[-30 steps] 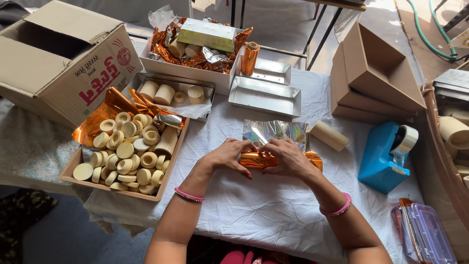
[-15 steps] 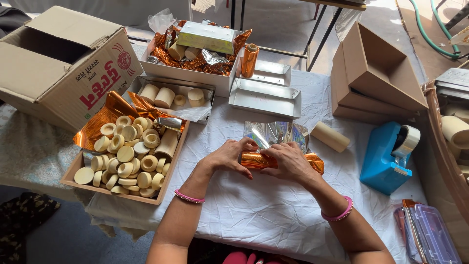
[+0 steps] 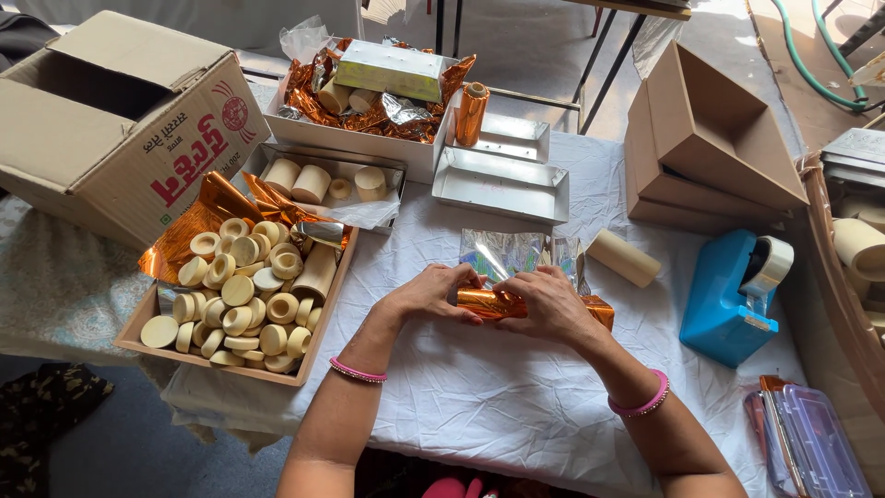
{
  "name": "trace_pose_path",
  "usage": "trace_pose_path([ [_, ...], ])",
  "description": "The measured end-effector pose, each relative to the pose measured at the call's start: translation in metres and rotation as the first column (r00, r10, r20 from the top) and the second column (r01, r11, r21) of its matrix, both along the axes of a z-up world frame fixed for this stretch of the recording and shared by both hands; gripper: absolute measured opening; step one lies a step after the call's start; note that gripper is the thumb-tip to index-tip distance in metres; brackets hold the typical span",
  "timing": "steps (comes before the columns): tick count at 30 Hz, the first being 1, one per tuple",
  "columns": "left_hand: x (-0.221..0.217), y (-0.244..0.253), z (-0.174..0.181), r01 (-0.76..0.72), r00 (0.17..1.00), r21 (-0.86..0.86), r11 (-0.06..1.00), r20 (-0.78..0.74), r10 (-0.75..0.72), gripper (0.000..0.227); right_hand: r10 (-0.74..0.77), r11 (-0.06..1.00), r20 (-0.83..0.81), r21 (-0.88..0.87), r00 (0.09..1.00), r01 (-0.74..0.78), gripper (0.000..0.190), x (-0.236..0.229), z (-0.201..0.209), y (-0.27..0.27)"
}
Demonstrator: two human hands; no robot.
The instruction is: The person wraps cylindrical candle-like objects in shiny orange foil, using a tape dispenser to secure the wrapping. They then place the wrapped items into a silver tray on the table.
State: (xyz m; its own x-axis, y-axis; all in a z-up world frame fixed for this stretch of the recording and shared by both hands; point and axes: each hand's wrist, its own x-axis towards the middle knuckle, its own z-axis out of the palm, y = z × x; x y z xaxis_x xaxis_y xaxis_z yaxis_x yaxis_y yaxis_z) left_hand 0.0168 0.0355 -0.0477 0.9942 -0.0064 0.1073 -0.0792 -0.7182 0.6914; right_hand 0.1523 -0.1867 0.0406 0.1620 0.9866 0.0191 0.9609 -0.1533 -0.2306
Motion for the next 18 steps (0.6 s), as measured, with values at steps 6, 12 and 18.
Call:
trace_pose_path([
  [6, -0.012, -0.022, 0.038, -0.070, 0.992, 0.151, 0.986, -0.096, 0.085, 0.089, 0.025, 1.000, -0.073, 0.005, 0.997, -0.024, 0.061, 0.011, -0.006, 0.002],
  [12, -0.014, -0.029, 0.032, -0.289, 0.907, 0.312, 0.905, 0.391, 0.155, 0.061, 0.014, 0.999, -0.140, -0.042, 0.990, -0.020, 0.059, 0.023, -0.011, 0.009],
  [18, -0.009, -0.031, 0.039, -0.137, 0.984, 0.255, 0.957, 0.148, 0.101, 0.062, -0.044, 0.986, -0.126, -0.168, 0.991, 0.022, 0.059, 0.016, 0.012, 0.013],
])
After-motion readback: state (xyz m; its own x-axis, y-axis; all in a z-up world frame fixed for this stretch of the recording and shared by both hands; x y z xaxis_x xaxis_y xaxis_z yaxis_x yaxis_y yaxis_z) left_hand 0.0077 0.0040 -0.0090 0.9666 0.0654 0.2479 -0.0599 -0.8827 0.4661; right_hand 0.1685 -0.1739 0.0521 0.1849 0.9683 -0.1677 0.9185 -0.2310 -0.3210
